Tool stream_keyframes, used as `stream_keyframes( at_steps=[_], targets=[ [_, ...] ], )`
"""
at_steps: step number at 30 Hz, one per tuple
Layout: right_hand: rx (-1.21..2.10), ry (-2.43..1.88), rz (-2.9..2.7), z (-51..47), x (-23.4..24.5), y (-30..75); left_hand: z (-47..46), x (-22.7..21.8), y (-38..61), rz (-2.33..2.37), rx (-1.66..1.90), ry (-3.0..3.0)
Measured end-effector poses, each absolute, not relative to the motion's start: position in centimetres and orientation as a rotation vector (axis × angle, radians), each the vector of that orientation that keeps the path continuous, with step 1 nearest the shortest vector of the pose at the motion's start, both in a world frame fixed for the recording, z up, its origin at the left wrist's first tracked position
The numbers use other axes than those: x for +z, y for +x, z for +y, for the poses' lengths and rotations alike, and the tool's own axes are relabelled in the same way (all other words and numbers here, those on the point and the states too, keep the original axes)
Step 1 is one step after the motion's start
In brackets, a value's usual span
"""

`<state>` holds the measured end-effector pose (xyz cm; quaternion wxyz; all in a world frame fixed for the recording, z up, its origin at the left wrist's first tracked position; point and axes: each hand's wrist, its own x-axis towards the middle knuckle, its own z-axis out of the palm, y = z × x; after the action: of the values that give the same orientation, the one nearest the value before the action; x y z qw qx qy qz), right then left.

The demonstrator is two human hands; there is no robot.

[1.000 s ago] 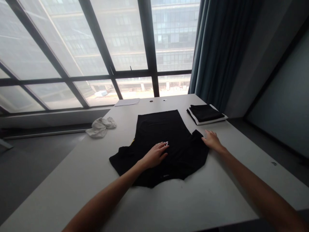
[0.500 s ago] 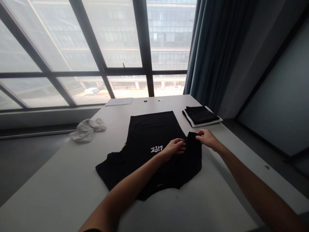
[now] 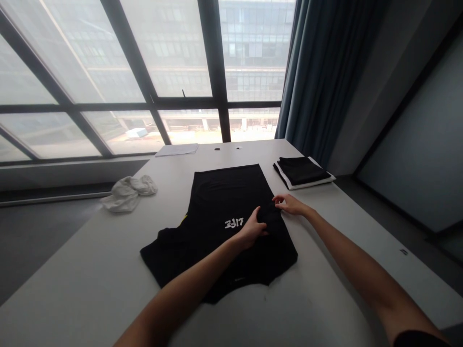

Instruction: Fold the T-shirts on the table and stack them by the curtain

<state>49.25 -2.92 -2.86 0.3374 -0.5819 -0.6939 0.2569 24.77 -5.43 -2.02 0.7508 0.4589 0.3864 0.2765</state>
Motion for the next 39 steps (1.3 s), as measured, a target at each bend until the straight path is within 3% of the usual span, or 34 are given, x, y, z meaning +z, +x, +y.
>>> stream_keyframes(
  at_steps=[10, 15, 19, 28, 33, 39],
  targets=[
    [0.77, -1.49, -1.88, -2.1, -3.5, 50.6, -5.8, -1.8, 23.3, 0.841, 0.569, 1.466],
    [0.782, -1.487, -1.88, -1.9, -4.1, 50.7, -7.7, 0.0, 22.8, 0.986, 0.512, 2.323],
    [0.756, -1.52, -1.892, -1.5, -4.5, 50.6, -9.8, 0.8, 24.0, 0.561, 0.4, 2.826],
    [0.534, -1.647, -1.891, -1.3, -4.4, 50.0, -10.8, -1.8, 24.1, 0.179, 0.338, 2.846],
    [0.226, -1.644, -1.736, -2.6, -3.8, 48.8, -9.6, -1.4, 23.8, 0.549, 0.517, 2.84],
    [0.077, -1.711, -1.828, -4.5, -5.9, 47.4, -8.5, -4.4, 23.4, 0.866, 0.324, 2.888]
  ],
)
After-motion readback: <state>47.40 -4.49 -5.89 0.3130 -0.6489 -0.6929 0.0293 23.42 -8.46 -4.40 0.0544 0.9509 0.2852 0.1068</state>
